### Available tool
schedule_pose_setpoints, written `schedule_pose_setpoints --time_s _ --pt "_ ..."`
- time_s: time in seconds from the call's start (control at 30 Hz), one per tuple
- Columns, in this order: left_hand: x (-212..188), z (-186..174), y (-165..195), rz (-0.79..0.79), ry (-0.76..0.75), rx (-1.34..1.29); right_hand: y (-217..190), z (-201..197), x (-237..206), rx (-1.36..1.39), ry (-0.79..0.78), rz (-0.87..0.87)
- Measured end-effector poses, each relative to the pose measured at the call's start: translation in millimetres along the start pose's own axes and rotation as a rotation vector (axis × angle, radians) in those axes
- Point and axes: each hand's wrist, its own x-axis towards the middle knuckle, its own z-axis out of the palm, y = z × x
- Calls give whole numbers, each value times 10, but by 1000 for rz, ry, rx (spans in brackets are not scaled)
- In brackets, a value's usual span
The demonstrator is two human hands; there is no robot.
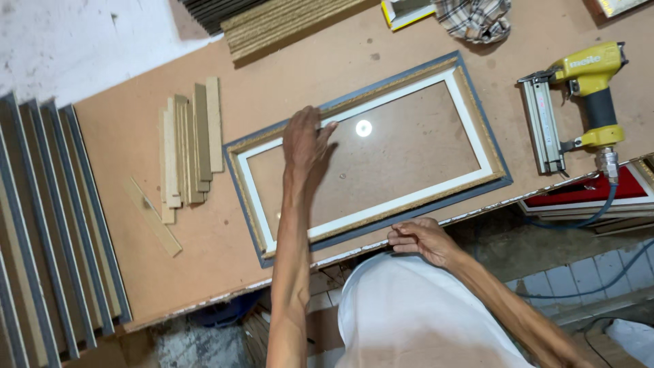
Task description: The person assembles a picture frame by attaching a dark border to a board using a pneumatic nail gun, then places a decorative frame and glass on top, wipes the glass with a cloth, and positions a red board with a decorative sword inside the frame.
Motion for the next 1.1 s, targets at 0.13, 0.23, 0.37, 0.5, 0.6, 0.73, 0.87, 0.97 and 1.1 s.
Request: schedule_pose_setpoints --time_s 0.13,0.23,0.37,0.5,0.6,0.73,0.87,0.97,1.1 --pt "483 401 166 -39 -244 37 94 11 161 24 120 14" --pt "530 534 199 -93 -316 103 150 65 196 125 165 -17" --pt "506 630 142 -39 -275 125 263 127 263 200 227 -63" --pt "539 668 93 -65 -335 181 310 129 243 180 208 -99" --pt "510 691 70 -45 -379 243 365 134 133 89 157 -148" --pt "345 737 33 38 -284 264 612 57 -142 -157 112 -307" --pt "279 768 19 88 -236 187 948 -194 -544 -234 179 -217" --pt "322 770 57 59 -209 158 1050 -346 -785 -84 262 -131" --pt "385 681 160 -41 -274 165 956 -508 -862 -131 267 -172"
